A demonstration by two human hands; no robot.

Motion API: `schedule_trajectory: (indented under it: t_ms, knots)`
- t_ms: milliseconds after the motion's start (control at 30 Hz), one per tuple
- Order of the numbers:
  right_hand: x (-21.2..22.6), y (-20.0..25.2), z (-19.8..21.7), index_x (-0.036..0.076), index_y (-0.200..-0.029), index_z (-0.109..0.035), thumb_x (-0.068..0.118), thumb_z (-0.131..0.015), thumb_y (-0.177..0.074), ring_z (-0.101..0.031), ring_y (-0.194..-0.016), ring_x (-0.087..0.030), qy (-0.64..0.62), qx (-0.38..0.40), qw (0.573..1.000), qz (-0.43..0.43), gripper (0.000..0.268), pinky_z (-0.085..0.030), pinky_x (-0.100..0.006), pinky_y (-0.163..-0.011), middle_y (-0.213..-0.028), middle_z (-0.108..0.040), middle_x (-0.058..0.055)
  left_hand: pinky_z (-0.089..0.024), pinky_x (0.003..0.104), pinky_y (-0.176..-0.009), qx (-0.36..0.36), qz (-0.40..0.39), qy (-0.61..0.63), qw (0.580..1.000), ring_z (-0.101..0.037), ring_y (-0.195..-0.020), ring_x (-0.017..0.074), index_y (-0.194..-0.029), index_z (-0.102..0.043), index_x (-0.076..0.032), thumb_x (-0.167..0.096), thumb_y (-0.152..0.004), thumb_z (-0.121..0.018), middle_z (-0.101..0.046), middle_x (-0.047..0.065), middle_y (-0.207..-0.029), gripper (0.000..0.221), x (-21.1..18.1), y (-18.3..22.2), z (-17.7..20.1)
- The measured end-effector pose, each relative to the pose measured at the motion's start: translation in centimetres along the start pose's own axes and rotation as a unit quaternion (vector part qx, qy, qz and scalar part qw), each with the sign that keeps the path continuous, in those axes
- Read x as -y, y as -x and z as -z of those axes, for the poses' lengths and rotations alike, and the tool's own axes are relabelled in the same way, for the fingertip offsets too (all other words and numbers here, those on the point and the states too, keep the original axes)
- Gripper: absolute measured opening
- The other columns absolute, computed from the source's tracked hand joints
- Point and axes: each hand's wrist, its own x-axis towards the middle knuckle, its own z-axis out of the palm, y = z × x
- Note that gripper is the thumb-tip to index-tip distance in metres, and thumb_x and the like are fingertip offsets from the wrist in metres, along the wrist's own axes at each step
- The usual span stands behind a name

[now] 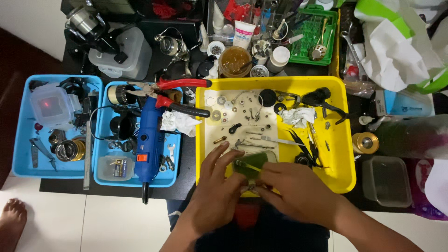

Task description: The person cleans small metal parts using a yellow toothbrush and a green liquid in a small container. They scrub each part, wipe it with a tissue, and place it back on the yellow tray. The process is repeated for several different small components.

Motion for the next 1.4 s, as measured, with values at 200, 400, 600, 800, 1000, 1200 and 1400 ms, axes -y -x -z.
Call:
schedule_trajectory:
  t_ms: [200, 400, 600, 800, 1000, 1200, 1400]
  knots:
    - [-0.1, 0.0, -0.4, 0.017, -0.093, -0.060, 0.030, -0.060, -0.101, -0.064, -0.083, -0.032, 0.010, 0.044, 0.999, -0.020, 0.015, -0.046, -0.048, -0.070, -0.087, -0.065, -0.005, -0.035, 0.058, -0.118, -0.005, 0.002, 0.004, 1.000, -0.038, -0.144, 0.0464, -0.092, -0.064, -0.011, -0.010, -0.092, -0.063, -0.051, 0.018, -0.144, 0.002, -0.1, -0.2, -0.1]
    - [-0.5, 0.3, -0.9, 0.018, -0.095, -0.066, 0.037, -0.063, -0.100, -0.064, -0.078, -0.028, 0.010, -0.013, 0.999, -0.032, 0.020, -0.046, -0.044, -0.064, -0.084, -0.064, -0.001, -0.035, 0.061, -0.116, -0.002, 0.002, 0.036, 0.999, -0.035, -0.145, 0.0508, -0.098, -0.056, -0.007, -0.005, -0.094, -0.051, -0.048, 0.023, -0.147, 0.006, 0.0, -0.5, 0.1]
    - [-2.6, -0.5, 1.1, 0.025, -0.094, -0.068, 0.043, -0.063, -0.094, -0.071, -0.087, -0.025, 0.031, 0.018, 0.993, -0.116, 0.019, -0.049, -0.043, -0.075, -0.089, -0.073, 0.001, -0.031, 0.058, -0.120, -0.020, 0.041, 0.044, 0.998, -0.035, -0.148, 0.0482, -0.105, -0.063, -0.007, -0.032, -0.098, -0.062, -0.046, 0.021, -0.151, 0.026, 0.6, -0.9, -0.2]
    - [-6.5, -3.0, 5.2, 0.021, -0.107, -0.077, 0.018, -0.065, -0.095, -0.076, -0.095, -0.027, 0.109, -0.060, 0.972, -0.198, 0.017, -0.061, -0.050, -0.081, -0.116, -0.077, -0.002, -0.031, 0.060, -0.119, -0.001, 0.026, -0.035, 0.999, -0.038, -0.144, 0.0447, -0.138, -0.053, -0.011, -0.071, -0.084, -0.065, -0.053, 0.019, -0.145, 0.082, 0.9, -0.8, -0.7]
    - [-8.5, -5.3, 4.9, 0.020, -0.101, -0.072, 0.038, -0.052, -0.099, -0.070, -0.099, -0.039, 0.234, 0.006, 0.933, -0.273, 0.027, -0.055, -0.060, -0.072, -0.108, -0.073, -0.006, -0.027, 0.063, -0.119, 0.070, 0.024, -0.070, 0.995, -0.036, -0.144, 0.0453, -0.149, -0.049, -0.013, -0.055, -0.072, -0.086, -0.054, 0.010, -0.142, 0.095, 1.8, -0.5, -1.4]
    - [-7.4, -7.0, 5.9, 0.018, -0.110, -0.074, 0.023, -0.043, -0.106, -0.072, -0.089, -0.033, 0.167, 0.096, 0.925, -0.327, 0.032, -0.057, -0.049, -0.066, -0.108, -0.073, -0.011, -0.022, 0.063, -0.121, 0.090, 0.033, -0.022, 0.995, -0.032, -0.148, 0.0415, -0.152, -0.046, -0.014, -0.046, -0.078, -0.084, -0.055, 0.008, -0.147, 0.089, 1.7, -0.8, -0.8]
    - [-9.8, -7.8, 4.6, 0.019, -0.108, -0.074, 0.027, -0.052, -0.094, -0.072, -0.099, -0.043, 0.258, 0.096, 0.916, -0.291, 0.027, -0.058, -0.057, -0.077, -0.108, -0.075, -0.016, -0.026, 0.065, -0.117, 0.096, 0.025, -0.015, 0.995, -0.034, -0.146, 0.0436, -0.150, -0.047, -0.014, -0.044, -0.074, -0.085, -0.055, 0.008, -0.146, 0.090, 1.7, -0.9, -0.5]
